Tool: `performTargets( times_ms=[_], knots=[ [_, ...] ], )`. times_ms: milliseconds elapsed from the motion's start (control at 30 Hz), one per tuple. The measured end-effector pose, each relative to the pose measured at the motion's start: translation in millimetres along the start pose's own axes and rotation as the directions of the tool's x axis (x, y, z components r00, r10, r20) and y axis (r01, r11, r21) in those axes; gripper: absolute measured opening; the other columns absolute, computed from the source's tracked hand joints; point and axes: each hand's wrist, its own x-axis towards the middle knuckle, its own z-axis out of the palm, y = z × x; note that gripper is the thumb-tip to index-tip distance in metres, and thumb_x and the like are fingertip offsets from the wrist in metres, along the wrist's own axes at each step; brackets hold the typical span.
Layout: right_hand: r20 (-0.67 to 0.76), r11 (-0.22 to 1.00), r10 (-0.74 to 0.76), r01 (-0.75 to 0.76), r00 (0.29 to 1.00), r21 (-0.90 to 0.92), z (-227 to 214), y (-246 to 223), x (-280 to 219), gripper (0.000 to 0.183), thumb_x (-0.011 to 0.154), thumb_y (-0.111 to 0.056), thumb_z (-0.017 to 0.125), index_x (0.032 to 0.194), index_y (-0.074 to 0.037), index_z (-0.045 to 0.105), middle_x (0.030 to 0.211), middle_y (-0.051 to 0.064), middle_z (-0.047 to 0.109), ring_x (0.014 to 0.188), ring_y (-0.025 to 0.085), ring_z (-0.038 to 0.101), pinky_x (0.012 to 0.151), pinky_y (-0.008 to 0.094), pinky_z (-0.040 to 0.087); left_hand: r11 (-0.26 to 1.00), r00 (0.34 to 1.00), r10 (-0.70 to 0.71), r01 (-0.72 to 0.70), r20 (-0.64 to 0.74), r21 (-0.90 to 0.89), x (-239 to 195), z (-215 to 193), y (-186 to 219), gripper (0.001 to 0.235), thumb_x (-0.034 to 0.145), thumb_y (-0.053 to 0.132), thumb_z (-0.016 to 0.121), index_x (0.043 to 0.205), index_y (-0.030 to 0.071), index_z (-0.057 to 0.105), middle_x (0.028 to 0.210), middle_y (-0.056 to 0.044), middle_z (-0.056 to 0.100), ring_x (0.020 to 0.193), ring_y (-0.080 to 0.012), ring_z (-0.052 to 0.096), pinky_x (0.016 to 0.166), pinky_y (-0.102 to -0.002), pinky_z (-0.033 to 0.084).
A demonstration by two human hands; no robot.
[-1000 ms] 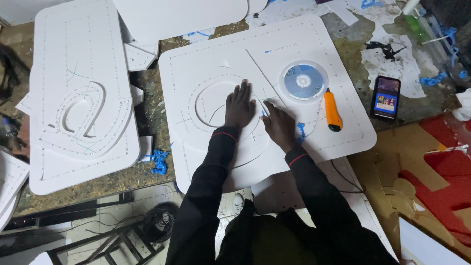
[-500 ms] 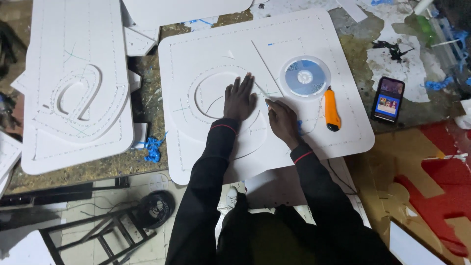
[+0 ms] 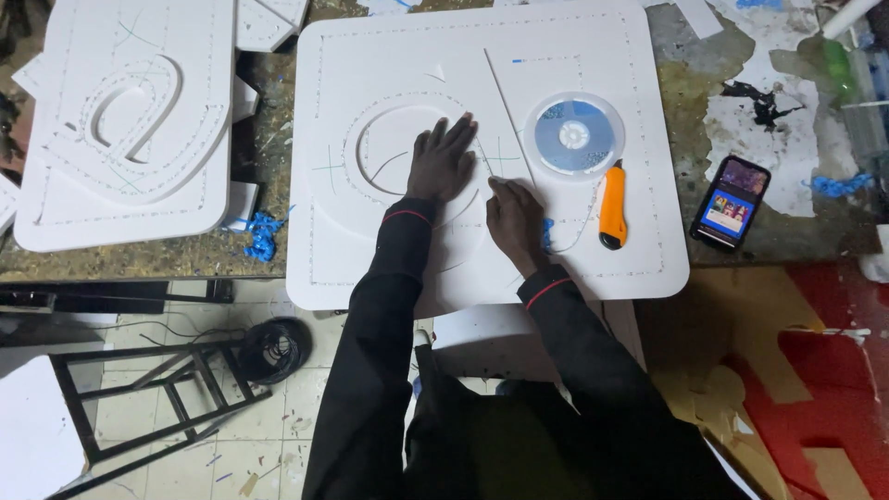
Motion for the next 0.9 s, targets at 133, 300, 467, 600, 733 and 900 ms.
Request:
performTargets(
  times_ms=[133,300,467,600,733,900],
  knots=[
    [-0.059,0.999,-0.015,0.013,0.998,-0.035,7.6,5.4,-0.6,0.031,0.104,-0.011,0.068,0.130,-0.013,0.086,0.100,0.007,0.081,0.103,0.030,0.082,0.085,0.042,0.069,0.995,0.999,-0.032,0.031,-0.002,-0.099,5.9,-1.9,1.0,0.057,0.122,0.051,0.033,0.175,0.040,0.049,0.183,0.014,0.042,0.169,-0.0353,0.040,0.135,-0.060,0.032],
    [-0.031,0.998,-0.034,0.032,0.999,-0.058,21.3,16.6,-4.1,0.031,0.103,-0.014,0.069,0.128,-0.014,0.086,0.105,0.006,0.083,0.107,0.028,0.082,0.087,0.041,0.069,0.987,0.997,-0.083,0.082,-0.004,-0.142,7.7,-2.6,4.2,0.058,0.122,0.064,0.034,0.171,0.042,0.055,0.181,0.015,0.045,0.168,-0.0326,0.041,0.136,-0.060,0.031],
    [-0.053,0.997,-0.032,0.028,0.998,-0.076,16.3,10.5,0.0,0.029,0.103,-0.012,0.069,0.126,-0.014,0.087,0.104,0.005,0.083,0.108,0.028,0.083,0.088,0.040,0.068,0.988,0.998,-0.064,0.059,-0.025,-0.143,8.3,-13.1,9.8,0.058,0.121,0.063,0.041,0.170,0.036,0.058,0.181,0.011,0.047,0.167,-0.0349,0.042,0.135,-0.061,0.032],
    [-0.063,0.995,-0.051,0.045,0.997,-0.090,10.9,5.6,-0.2,0.028,0.102,-0.012,0.069,0.122,-0.014,0.088,0.097,0.003,0.082,0.101,0.026,0.083,0.084,0.037,0.067,0.987,0.997,-0.071,0.067,-0.023,-0.144,5.3,-14.4,13.1,0.061,0.118,0.062,0.047,0.169,0.032,0.058,0.181,0.007,0.048,0.166,-0.0373,0.043,0.135,-0.063,0.033],
    [-0.101,0.990,-0.056,0.043,0.993,-0.133,20.1,8.9,-1.4,0.027,0.100,-0.013,0.072,0.120,-0.018,0.089,0.097,0.001,0.082,0.103,0.023,0.083,0.085,0.034,0.067,0.989,0.997,-0.070,0.067,-0.018,-0.133,7.5,-7.9,14.6,0.066,0.113,0.062,0.055,0.170,0.030,0.057,0.182,0.005,0.047,0.166,-0.0392,0.042,0.135,-0.064,0.033],
    [-0.157,0.992,-0.090,0.075,0.983,-0.101,31.3,18.9,-4.0,0.027,0.094,-0.011,0.072,0.114,-0.021,0.087,0.085,-0.003,0.076,0.089,0.025,0.082,0.077,0.036,0.066,0.997,0.995,-0.030,0.038,0.100,-0.074,-1.7,-4.0,25.6,0.098,0.104,0.076,0.061,0.180,0.017,0.041,0.191,-0.005,0.028,0.173,-0.0430,0.031,0.139,-0.068,0.028]
  ],
)
